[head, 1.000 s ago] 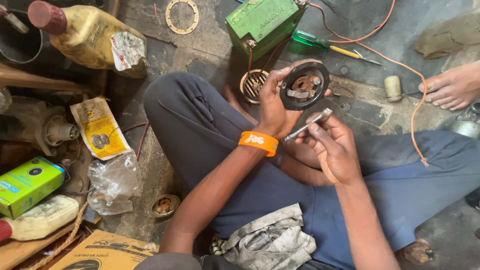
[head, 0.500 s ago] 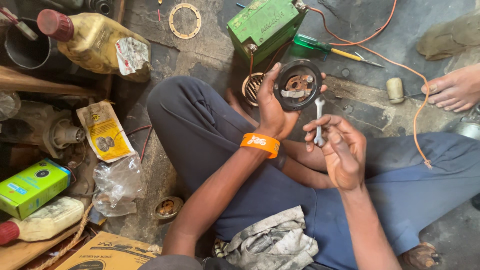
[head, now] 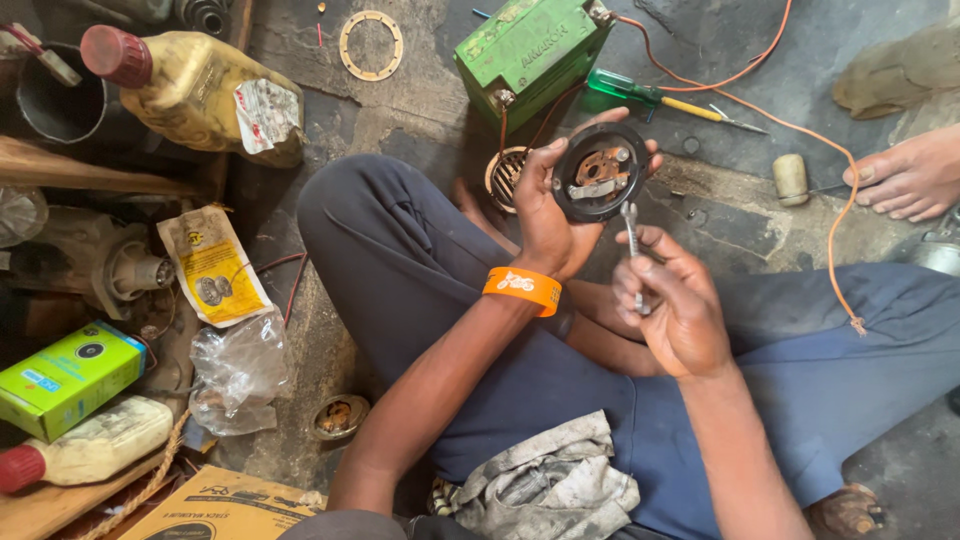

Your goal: The person sits on the floor and repairs a small circular electronic component, likely a speaker. They use a screwdriver to adjust internal parts, connect wires to a green battery for testing, and use a wrench to tighten screws on the component.

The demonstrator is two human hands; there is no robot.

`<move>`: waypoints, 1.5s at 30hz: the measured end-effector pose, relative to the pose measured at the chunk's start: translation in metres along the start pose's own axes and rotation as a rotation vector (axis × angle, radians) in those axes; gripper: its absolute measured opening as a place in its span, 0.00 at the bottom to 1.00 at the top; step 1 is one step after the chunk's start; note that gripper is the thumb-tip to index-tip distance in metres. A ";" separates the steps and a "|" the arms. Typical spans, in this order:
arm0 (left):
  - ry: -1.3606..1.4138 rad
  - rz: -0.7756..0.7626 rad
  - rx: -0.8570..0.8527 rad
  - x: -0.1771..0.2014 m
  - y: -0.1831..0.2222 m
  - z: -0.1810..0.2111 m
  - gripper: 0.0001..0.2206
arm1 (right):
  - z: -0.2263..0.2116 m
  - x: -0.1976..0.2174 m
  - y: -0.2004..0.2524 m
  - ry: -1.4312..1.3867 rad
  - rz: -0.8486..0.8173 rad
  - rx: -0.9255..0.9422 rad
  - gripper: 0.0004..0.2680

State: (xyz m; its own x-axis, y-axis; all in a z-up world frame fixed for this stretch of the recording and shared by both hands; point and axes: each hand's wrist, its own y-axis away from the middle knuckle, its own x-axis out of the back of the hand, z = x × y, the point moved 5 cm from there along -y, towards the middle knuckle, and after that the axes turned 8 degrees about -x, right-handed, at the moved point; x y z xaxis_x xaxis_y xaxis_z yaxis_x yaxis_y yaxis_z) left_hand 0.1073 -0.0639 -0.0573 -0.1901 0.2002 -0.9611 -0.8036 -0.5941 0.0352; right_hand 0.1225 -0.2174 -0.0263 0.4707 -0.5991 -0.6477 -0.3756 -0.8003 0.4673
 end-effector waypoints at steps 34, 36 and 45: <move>-0.159 -0.108 0.141 -0.017 0.016 -0.023 0.19 | 0.018 0.030 -0.004 -0.276 -0.020 -0.081 0.09; -0.177 -0.125 0.141 -0.020 0.015 -0.023 0.19 | 0.018 0.029 -0.005 -0.260 -0.017 -0.068 0.09; -0.291 -0.162 0.126 -0.020 0.015 -0.023 0.20 | 0.027 0.026 -0.006 -0.314 0.042 -0.042 0.08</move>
State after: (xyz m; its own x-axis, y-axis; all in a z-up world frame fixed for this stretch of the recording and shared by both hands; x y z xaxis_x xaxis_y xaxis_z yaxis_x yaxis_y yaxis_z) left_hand 0.1115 -0.0947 -0.0436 -0.1925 0.5088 -0.8391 -0.8962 -0.4394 -0.0608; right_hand 0.1151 -0.2278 -0.0623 0.1839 -0.6002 -0.7784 -0.3535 -0.7793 0.5174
